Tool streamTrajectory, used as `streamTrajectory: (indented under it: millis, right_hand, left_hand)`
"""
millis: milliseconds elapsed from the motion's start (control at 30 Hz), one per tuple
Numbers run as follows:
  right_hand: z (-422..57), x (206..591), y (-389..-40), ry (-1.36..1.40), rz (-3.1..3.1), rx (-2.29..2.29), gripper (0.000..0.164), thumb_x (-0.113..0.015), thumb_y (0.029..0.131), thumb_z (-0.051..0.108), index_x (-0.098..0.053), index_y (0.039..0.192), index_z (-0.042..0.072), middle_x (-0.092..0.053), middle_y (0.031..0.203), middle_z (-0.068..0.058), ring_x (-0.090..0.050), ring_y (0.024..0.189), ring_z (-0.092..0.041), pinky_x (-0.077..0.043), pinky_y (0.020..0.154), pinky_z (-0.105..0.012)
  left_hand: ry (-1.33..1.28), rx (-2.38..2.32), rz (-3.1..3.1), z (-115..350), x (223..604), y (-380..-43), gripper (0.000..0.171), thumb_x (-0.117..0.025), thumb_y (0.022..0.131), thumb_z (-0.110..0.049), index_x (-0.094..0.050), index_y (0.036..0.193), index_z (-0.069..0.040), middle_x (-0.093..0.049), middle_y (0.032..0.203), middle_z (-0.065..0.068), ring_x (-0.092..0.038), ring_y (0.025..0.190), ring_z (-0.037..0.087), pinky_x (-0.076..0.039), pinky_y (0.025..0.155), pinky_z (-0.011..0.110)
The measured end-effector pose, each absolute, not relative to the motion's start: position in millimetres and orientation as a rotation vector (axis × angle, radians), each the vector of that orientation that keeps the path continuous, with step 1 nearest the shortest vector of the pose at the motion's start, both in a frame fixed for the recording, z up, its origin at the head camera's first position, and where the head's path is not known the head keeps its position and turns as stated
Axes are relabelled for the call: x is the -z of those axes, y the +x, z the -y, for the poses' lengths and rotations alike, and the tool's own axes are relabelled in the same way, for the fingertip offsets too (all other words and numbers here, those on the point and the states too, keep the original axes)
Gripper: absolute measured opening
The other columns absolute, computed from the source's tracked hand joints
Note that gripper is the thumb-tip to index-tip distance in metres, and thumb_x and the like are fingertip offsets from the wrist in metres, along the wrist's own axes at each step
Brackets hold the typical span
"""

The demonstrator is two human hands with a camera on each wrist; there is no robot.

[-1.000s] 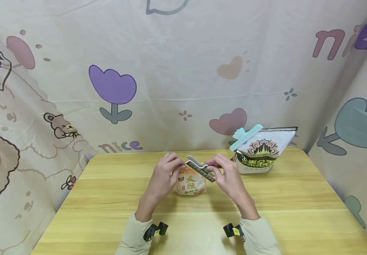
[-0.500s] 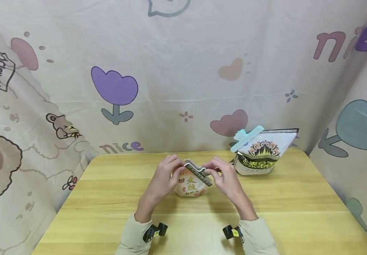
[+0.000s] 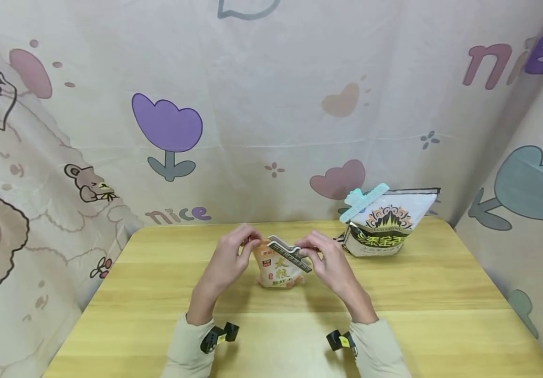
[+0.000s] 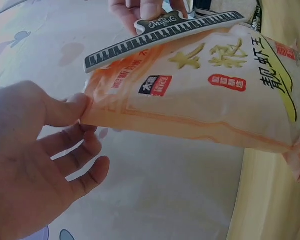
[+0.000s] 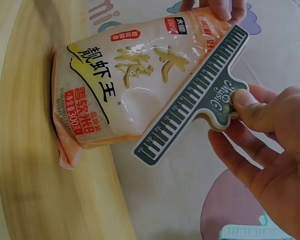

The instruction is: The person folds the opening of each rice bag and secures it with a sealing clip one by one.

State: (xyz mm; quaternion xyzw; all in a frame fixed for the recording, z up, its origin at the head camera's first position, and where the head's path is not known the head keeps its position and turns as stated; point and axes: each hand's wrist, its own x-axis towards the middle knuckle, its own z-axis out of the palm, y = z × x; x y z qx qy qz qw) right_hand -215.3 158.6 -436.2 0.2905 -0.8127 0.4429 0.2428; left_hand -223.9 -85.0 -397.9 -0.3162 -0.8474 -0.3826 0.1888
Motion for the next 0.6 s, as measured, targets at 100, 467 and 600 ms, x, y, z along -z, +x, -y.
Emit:
streamTrajectory:
  millis: [100, 467, 600]
  right_hand:
    - [-159.6, 434.3, -215.5, 0.802, 2.206, -1.188, 0.022, -0.068, 0.08, -0.006, -0.069, 0.096, 0.009, -0.066, 0.092, 0.001, -0.063, 0.081, -0.016, -0.051, 0.071, -0.02]
    - [-155.8, 430.6, -213.7, 0.792, 2.225, -1.119, 0.023, -0.069, 0.081, -0.003, -0.07, 0.099, 0.012, -0.065, 0.093, 0.005, -0.059, 0.079, -0.01, -0.046, 0.068, -0.019]
    - [-151.4, 430.8, -214.4, 0.793, 2.234, -1.101, 0.022, -0.068, 0.083, 0.001, -0.07, 0.101, 0.013, -0.064, 0.091, 0.005, -0.056, 0.077, -0.008, -0.044, 0.066, -0.019]
  left_hand:
    - [-0.889, 1.054, 2.367, 82.9, 395.7, -226.2, 0.009, -0.063, 0.089, -0.001, -0.063, 0.091, -0.009, -0.057, 0.089, -0.003, -0.054, 0.081, 0.007, -0.049, 0.07, 0.018]
    - [-0.876, 0.976, 2.331, 77.7, 395.7, -225.7, 0.009, -0.065, 0.086, -0.001, -0.065, 0.088, -0.01, -0.058, 0.087, -0.004, -0.054, 0.081, 0.008, -0.049, 0.072, 0.021]
    - [-0.867, 0.96, 2.323, 79.3, 395.4, -225.8, 0.009, -0.066, 0.086, -0.001, -0.065, 0.088, -0.01, -0.058, 0.087, -0.004, -0.054, 0.082, 0.008, -0.049, 0.072, 0.021]
